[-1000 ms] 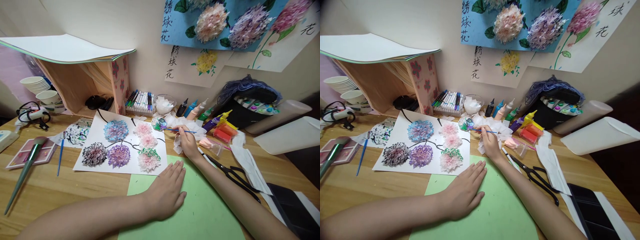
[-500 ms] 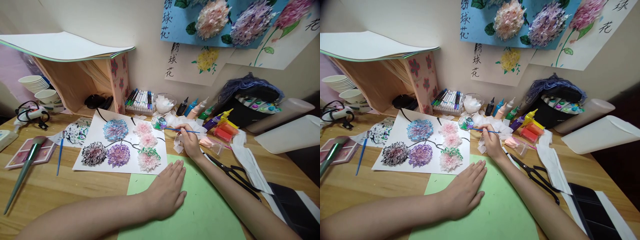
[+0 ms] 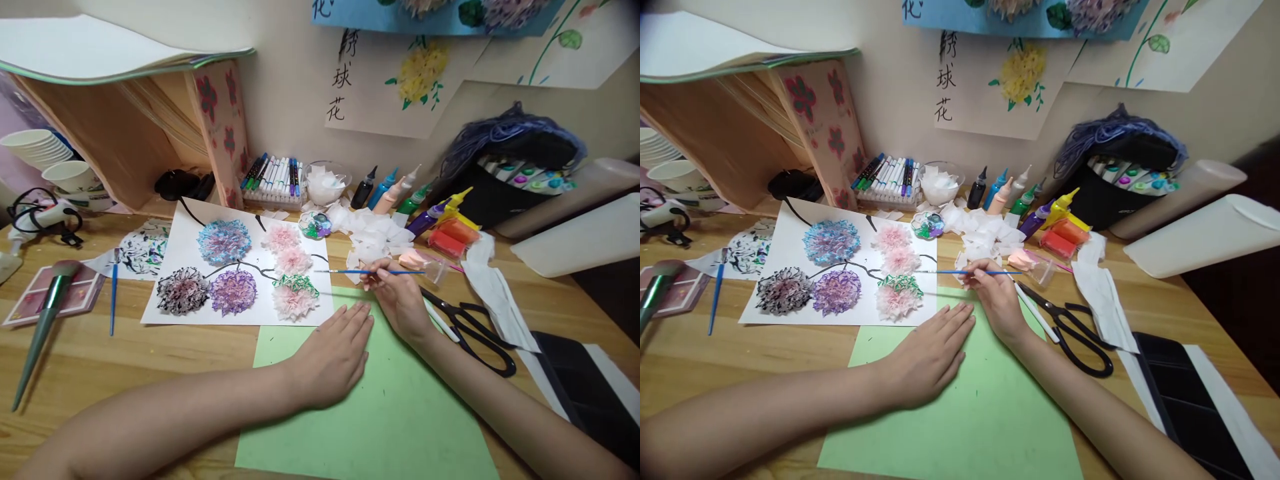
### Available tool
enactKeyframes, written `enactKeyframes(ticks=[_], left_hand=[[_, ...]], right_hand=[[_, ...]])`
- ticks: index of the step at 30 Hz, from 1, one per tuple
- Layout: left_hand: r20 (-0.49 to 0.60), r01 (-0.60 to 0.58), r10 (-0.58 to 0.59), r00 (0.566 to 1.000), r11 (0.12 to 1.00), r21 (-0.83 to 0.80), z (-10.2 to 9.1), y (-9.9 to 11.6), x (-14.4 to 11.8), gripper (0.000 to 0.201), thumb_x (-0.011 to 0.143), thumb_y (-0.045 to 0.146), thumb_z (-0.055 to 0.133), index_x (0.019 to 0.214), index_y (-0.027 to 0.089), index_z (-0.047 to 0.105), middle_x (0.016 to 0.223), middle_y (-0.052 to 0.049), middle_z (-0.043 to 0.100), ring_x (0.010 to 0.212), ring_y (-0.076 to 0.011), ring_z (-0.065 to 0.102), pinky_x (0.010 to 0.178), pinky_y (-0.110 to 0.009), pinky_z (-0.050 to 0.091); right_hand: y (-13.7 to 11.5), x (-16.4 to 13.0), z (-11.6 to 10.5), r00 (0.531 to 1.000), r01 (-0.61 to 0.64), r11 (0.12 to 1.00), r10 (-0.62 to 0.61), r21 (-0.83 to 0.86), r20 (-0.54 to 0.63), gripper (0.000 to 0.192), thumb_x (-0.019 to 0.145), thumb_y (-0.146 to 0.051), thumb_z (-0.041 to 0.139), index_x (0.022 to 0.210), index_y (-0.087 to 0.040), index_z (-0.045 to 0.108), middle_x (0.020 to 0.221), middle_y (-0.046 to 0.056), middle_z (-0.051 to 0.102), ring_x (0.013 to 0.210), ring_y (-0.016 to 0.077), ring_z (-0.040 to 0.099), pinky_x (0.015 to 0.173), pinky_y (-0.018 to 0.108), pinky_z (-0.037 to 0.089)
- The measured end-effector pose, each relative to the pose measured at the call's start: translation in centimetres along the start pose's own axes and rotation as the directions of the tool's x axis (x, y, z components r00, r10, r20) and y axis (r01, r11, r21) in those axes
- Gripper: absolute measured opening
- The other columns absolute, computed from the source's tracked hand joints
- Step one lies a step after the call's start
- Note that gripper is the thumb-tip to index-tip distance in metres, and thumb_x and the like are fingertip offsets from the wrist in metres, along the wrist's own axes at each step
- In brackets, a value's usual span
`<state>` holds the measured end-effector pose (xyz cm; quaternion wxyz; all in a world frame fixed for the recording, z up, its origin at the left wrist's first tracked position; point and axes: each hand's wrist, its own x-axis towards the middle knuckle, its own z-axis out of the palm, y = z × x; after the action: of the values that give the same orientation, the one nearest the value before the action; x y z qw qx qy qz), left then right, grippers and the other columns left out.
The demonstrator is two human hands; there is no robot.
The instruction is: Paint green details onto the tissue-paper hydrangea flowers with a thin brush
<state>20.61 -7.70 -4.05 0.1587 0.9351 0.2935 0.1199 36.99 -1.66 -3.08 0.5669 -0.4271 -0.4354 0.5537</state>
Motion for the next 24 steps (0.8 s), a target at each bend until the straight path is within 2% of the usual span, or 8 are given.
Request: enactKeyframes(ticks=[5, 9, 15, 24], left_hand=[[0.013, 0.019, -0.018, 1.0, 0.999, -0.027, -0.1, 0.07, 0.12, 0.05, 0.098, 0.027, 0.025, 0.141, 0.001, 0.031, 0.151, -0.02, 0.028, 0.142, -0.0267, 0.018, 0.117, -0.04, 0.019], [0.032, 0.018, -0.017, 0.999, 0.999, -0.036, -0.26, 0.04, 0.22, 0.051, 0.098, 0.027, 0.026, 0.141, 0.001, 0.031, 0.15, -0.02, 0.029, 0.142, -0.027, 0.019, 0.117, -0.04, 0.019], [0.038, 0.01, -0.009, 0.999, 1.0, -0.027, -0.23, 0.01, 0.32, 0.051, 0.098, 0.027, 0.026, 0.142, 0.002, 0.029, 0.151, -0.019, 0.027, 0.143, -0.0257, 0.015, 0.117, -0.04, 0.019], [0.043, 0.012, -0.011, 0.999, 0.999, -0.03, -0.3, 0.03, 0.42, 0.051, 0.098, 0.027, 0.026, 0.142, 0.001, 0.029, 0.151, -0.019, 0.028, 0.142, -0.0256, 0.016, 0.117, -0.039, 0.017]], right_hand=[[0.4, -1.26, -0.67, 1.0, 0.001, 1.0, 0.0, -0.028, 0.03, 0.009, 0.076, -0.025, 0.054, 0.069, -0.02, 0.056, 0.07, 0.0, 0.053, 0.064, 0.0136, 0.052, 0.06, 0.026, 0.043], [0.41, -1.14, -0.67, 0.996, -0.022, 0.995, 0.03, -0.096, 0.087, 0.009, 0.078, -0.024, 0.052, 0.07, -0.02, 0.055, 0.071, 0.001, 0.054, 0.065, 0.0135, 0.051, 0.061, 0.027, 0.042], [0.71, -1.22, -1.01, 0.993, -0.009, 0.978, 0.032, -0.207, 0.11, 0.01, 0.081, -0.027, 0.051, 0.074, -0.02, 0.055, 0.075, 0.001, 0.054, 0.072, 0.0159, 0.055, 0.064, 0.028, 0.045], [0.75, -1.22, -1.09, 0.992, 0.014, 0.981, 0.01, -0.192, 0.122, 0.011, 0.083, -0.027, 0.052, 0.076, -0.021, 0.057, 0.078, 0.001, 0.055, 0.072, 0.0148, 0.054, 0.067, 0.028, 0.046]])
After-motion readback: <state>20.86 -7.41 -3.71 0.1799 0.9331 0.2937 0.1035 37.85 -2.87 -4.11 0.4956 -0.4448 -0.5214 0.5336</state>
